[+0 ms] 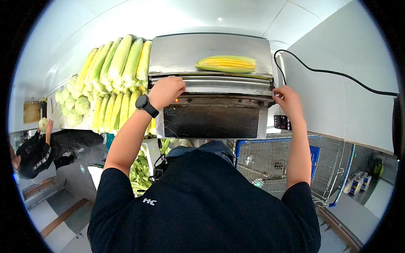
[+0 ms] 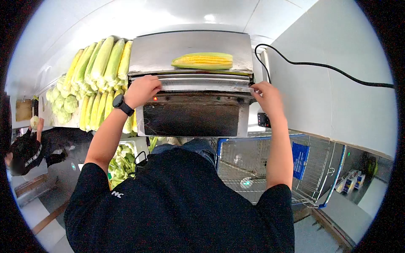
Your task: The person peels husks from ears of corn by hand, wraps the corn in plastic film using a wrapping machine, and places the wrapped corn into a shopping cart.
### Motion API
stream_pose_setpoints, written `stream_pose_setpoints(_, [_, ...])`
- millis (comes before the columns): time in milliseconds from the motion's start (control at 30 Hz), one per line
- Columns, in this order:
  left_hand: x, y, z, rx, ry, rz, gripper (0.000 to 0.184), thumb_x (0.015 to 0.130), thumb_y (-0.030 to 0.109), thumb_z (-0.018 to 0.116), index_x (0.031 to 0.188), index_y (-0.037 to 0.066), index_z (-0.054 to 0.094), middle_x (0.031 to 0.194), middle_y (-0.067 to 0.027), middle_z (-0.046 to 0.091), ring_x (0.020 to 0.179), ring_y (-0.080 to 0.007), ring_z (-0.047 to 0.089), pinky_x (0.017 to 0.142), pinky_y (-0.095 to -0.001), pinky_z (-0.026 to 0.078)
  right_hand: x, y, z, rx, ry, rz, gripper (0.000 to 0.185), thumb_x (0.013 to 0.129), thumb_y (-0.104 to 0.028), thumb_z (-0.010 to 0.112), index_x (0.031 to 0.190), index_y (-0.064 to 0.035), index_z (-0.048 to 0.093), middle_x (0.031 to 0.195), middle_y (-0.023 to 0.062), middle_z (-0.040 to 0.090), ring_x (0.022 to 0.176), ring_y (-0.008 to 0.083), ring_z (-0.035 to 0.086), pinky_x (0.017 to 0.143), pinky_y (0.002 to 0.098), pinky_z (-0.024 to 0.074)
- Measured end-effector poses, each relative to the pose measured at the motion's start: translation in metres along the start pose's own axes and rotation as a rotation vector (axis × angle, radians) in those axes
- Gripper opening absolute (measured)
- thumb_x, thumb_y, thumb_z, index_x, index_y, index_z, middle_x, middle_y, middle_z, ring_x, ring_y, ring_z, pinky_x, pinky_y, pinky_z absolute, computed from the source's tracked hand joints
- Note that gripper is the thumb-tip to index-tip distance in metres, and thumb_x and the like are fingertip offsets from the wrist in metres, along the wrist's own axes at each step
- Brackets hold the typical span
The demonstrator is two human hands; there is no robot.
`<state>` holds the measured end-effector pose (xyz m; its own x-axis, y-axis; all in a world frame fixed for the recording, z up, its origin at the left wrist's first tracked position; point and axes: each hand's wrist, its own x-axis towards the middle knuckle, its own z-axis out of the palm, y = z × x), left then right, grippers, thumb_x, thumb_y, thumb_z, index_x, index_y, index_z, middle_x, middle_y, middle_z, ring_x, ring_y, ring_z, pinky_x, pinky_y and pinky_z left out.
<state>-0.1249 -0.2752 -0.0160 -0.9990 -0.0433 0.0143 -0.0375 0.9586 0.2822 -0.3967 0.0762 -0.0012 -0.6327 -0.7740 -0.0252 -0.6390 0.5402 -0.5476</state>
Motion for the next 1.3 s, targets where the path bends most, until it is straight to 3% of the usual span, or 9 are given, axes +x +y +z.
stream_pose_setpoints(200, [-0.004, -0.003, 0.005, -0.072, 0.08, -0.051, 0.007, 0.085, 0.013, 0.061, 0.087, 0.007, 0.062, 0.087, -0.0103, 0.062, 0.086, -0.032, 0.062, 0.073, -0.0426, 0.051, 0.007, 0.01, 0.01, -0.02, -0.045, -0.052, 0.02, 0.08, -0.006, 0.071, 0.1, -0.0049, 0.071, 0.09, 0.0099, 0.065, 0.081, 0.0266, 0.065, 0.073, 0.0361, 0.0521])
stream_pose_setpoints(633, [-0.002, 0.0, 0.001, -0.098, -0.021, -0.029, 0.009, 0.084, 0.013, 0.064, 0.09, 0.006, 0.064, 0.09, -0.0098, 0.061, 0.089, -0.032, 0.062, 0.077, -0.0418, 0.051, 0.029, 0.006, 0.018, -0.089, -0.17, -0.127, 0.015, 0.078, -0.012, 0.074, 0.092, -0.005, 0.074, 0.087, 0.0118, 0.065, 0.082, 0.0313, 0.063, 0.073, 0.0396, 0.0508])
stream_pose_setpoints(933, [0.0, -0.008, 0.013, -0.148, 0.035, -0.062, 0.008, 0.086, 0.011, 0.062, 0.089, 0.004, 0.06, 0.09, -0.0126, 0.061, 0.088, -0.034, 0.061, 0.077, -0.0429, 0.049, 0.03, 0.006, 0.021, -0.103, -0.168, -0.196, 0.01, 0.082, -0.01, 0.069, 0.087, -0.0007, 0.067, 0.089, 0.0147, 0.062, 0.084, 0.0342, 0.061, 0.075, 0.0415, 0.0493])
stream_pose_setpoints(1100, [-0.005, -0.006, 0.006, -0.251, 0.12, -0.122, 0.008, 0.089, 0.01, 0.056, 0.093, 0.003, 0.057, 0.093, -0.0142, 0.061, 0.092, -0.0353, 0.06, 0.08, -0.0432, 0.049, 0.024, 0.013, 0.023, 0.074, -0.034, -0.087, 0.008, 0.087, -0.005, 0.063, 0.092, 0.0004, 0.061, 0.09, 0.015, 0.06, 0.084, 0.0337, 0.06, 0.074, 0.0385, 0.0483])
stream_pose_setpoints(1300, [-0.004, -0.009, 0.006, -0.275, 0.158, -0.155, 0.009, 0.089, 0.007, 0.058, 0.094, 0.001, 0.054, 0.093, -0.0153, 0.058, 0.088, -0.0357, 0.058, 0.077, -0.0419, 0.048, 0.02, 0.009, 0.013, 0.107, 0.08, -0.099, 0.009, 0.089, -0.006, 0.061, 0.094, 0.0008, 0.058, 0.092, 0.0156, 0.059, 0.085, 0.0331, 0.059, 0.075, 0.0373, 0.0475])
